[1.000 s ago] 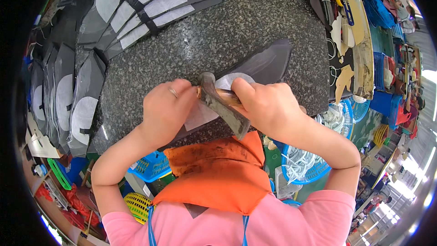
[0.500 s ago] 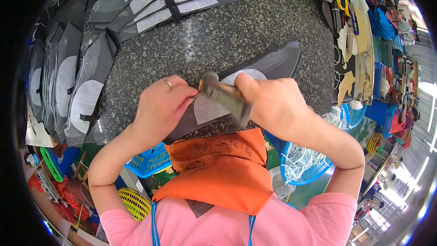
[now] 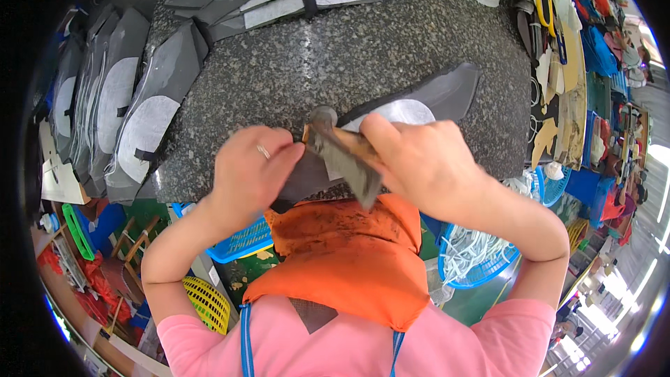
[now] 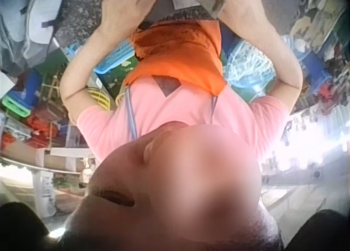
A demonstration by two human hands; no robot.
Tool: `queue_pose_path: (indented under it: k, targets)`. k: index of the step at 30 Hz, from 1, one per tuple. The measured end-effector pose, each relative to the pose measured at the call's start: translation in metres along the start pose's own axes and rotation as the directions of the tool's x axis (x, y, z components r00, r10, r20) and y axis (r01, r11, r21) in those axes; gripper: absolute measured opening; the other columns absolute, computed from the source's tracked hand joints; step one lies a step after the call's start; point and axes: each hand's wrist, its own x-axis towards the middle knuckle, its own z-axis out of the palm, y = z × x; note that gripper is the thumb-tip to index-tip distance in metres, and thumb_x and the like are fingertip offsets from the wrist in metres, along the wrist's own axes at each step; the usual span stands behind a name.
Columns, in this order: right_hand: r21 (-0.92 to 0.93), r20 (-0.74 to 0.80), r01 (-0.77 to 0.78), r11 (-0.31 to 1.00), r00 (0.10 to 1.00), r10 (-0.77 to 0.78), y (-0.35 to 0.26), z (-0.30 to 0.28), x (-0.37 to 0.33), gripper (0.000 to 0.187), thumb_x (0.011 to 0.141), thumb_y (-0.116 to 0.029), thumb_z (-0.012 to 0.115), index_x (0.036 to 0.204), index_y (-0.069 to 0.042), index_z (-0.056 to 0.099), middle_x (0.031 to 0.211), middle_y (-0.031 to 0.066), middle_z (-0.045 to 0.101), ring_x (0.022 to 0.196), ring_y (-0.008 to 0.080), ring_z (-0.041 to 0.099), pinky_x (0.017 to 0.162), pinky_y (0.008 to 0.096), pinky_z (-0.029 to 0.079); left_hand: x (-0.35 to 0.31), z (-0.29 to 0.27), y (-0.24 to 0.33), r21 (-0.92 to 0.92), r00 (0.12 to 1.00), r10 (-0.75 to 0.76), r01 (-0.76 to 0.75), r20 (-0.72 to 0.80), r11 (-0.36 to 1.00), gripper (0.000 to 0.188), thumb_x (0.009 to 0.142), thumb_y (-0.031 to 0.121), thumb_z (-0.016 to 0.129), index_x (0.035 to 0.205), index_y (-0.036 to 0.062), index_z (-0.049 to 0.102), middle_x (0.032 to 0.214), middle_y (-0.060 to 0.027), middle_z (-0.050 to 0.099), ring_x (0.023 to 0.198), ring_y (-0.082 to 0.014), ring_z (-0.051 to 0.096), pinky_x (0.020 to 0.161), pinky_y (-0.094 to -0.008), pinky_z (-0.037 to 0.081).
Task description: Hammering and shaping shoe components at a factory workstation.
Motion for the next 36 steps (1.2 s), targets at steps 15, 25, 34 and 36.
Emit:
queue_pose_path:
  k: [15,25,34,36]
  targets:
    - [0.050,-0.011,0.073,0.996,0.997,-0.072,-0.013,0.014,0.007,0.026,0.086,-0.029,0.063,0.084,-0.007,0.049,0.054,0.0083,0.056,0.047,0.0294,0.058,0.040,0.0393,0.045,-0.036,-0.004,0.000,0.026,0.975,-0.147,0.153,-0.170,0.988,0.025,0.063,0.001,0.079,0.084,0.0058,0.067,0.088,-0.0054,0.061,0.079,-0.0260,0.059,0.067,-0.0369,0.048]
    - [0.037,-0.014,0.174,0.984,0.985,-0.174,-0.023,0.018,0.015,0.028,0.088,-0.029,0.063,0.081,-0.006,0.048,0.051,0.0088,0.053,0.043,0.0305,0.056,0.039,0.0418,0.043,-0.036,-0.008,0.018,0.395,0.992,0.118,-0.093,-0.040,0.914,0.029,0.067,0.007,0.073,0.094,-0.0006,0.066,0.096,-0.0117,0.060,0.084,-0.0257,0.060,0.069,-0.0354,0.051]
    - [0.537,-0.509,0.076,0.840,0.823,0.251,-0.010,-0.014,-0.012,0.019,0.084,-0.004,0.066,0.102,-0.002,0.061,0.077,0.0040,0.062,0.063,0.0130,0.060,0.054,0.0287,0.047,0.031,0.036,0.052,0.028,0.998,-0.023,0.022,0.054,0.999,0.088,0.059,0.031,0.083,0.135,0.0075,0.046,0.128,-0.0242,0.045,0.117,-0.0411,0.046,0.103,-0.0561,0.034]
    - [0.606,-0.619,0.176,0.776,0.717,0.321,-0.002,-0.016,-0.026,0.017,0.088,-0.003,0.059,0.103,0.003,0.056,0.070,0.0038,0.056,0.048,0.0092,0.050,0.043,0.0230,0.040,0.058,0.030,0.041,0.030,0.994,0.081,-0.079,-0.074,0.996,0.071,0.065,0.027,0.079,0.130,0.0147,0.053,0.123,-0.0207,0.048,0.116,-0.0371,0.047,0.103,-0.0580,0.033]
